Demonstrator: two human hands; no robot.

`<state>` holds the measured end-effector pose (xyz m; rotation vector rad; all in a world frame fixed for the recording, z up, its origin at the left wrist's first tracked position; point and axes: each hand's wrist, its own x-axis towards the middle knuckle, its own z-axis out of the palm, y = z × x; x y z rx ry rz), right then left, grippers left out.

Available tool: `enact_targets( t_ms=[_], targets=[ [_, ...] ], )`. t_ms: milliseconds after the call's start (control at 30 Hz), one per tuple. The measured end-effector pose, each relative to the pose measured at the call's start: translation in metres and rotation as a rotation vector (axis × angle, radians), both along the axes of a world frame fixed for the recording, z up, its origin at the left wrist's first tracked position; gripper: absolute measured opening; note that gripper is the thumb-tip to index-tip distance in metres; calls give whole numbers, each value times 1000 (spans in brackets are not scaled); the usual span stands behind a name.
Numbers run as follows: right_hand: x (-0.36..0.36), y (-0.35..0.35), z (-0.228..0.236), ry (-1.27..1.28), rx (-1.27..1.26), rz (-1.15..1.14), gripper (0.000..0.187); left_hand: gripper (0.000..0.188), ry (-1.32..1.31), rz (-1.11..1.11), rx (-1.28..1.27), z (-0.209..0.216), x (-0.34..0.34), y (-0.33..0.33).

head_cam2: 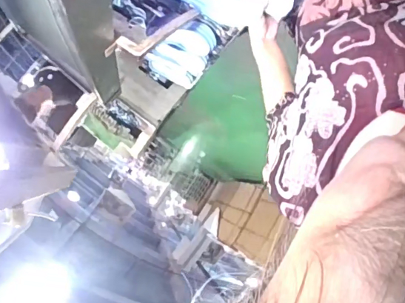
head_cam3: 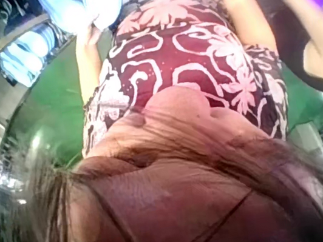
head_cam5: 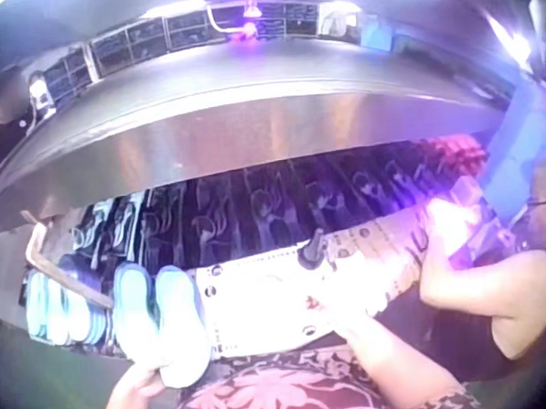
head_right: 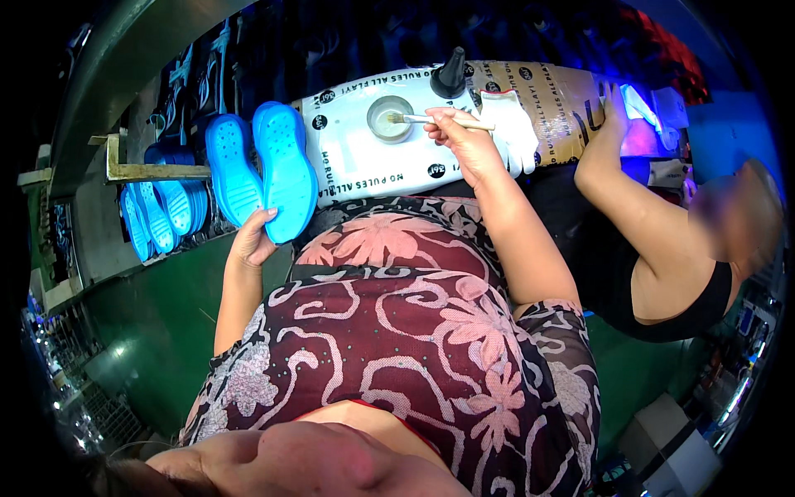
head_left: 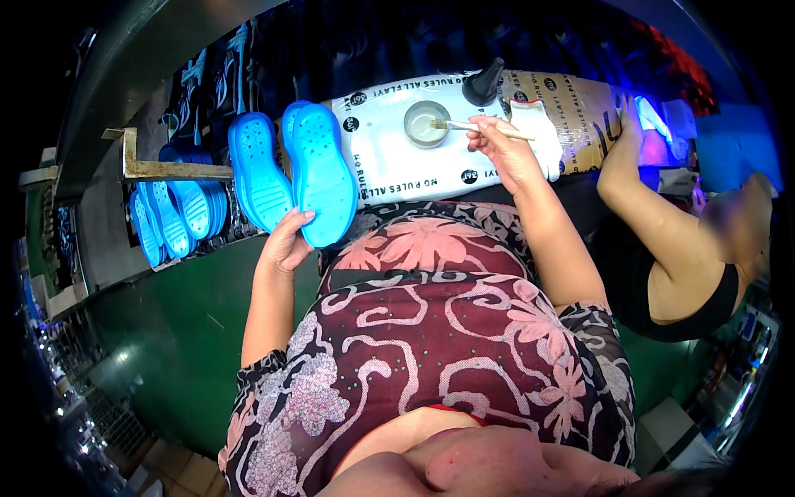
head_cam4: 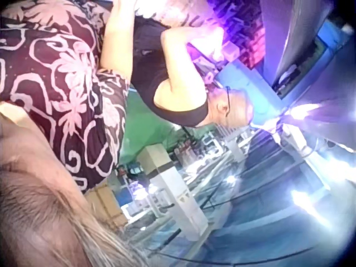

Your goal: The person wipes with a tissue, then picks up shoe soles, applies glue to each one using a brush, and places them onto an overhead conveyor belt.

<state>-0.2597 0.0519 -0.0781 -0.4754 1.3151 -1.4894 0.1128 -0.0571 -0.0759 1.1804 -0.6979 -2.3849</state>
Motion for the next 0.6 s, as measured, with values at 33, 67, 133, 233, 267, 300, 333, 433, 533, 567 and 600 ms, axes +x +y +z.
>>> enact_targets(
  t_ms=[33,67,133,233,267,300,333,433,533,567,600],
  targets=[
    [-2,-2,-2,-5,5,5,29,44,41,28,75,1,-2,3],
    [-4,-4,-4,42,-3,34,29,46,40,91,105,2,-6,8],
    [-3,-7,-1,162,-19,78,24,46,28,98,117,9,-13,12],
    [2,-16,7,379,18,166,18,45,20,87,106,6,-12,17],
    [10,-21,12,473,-32,148,14,44,23,68,86,5,-11,19],
    [10,-24,7,471,-27,151,14,44,21,70,91,4,-11,19],
    [9,-30,0,718,-113,166,15,44,39,62,90,3,-12,18],
    [12,-38,-2,996,-163,197,14,44,28,80,94,8,-16,20],
    [15,-42,-1,1135,-47,260,12,43,0,101,95,7,-12,20],
    [15,-43,-5,1119,-60,233,12,43,3,94,92,6,-10,20],
    [14,-43,-7,1104,-71,204,12,43,3,94,94,8,-11,20]
  ],
)
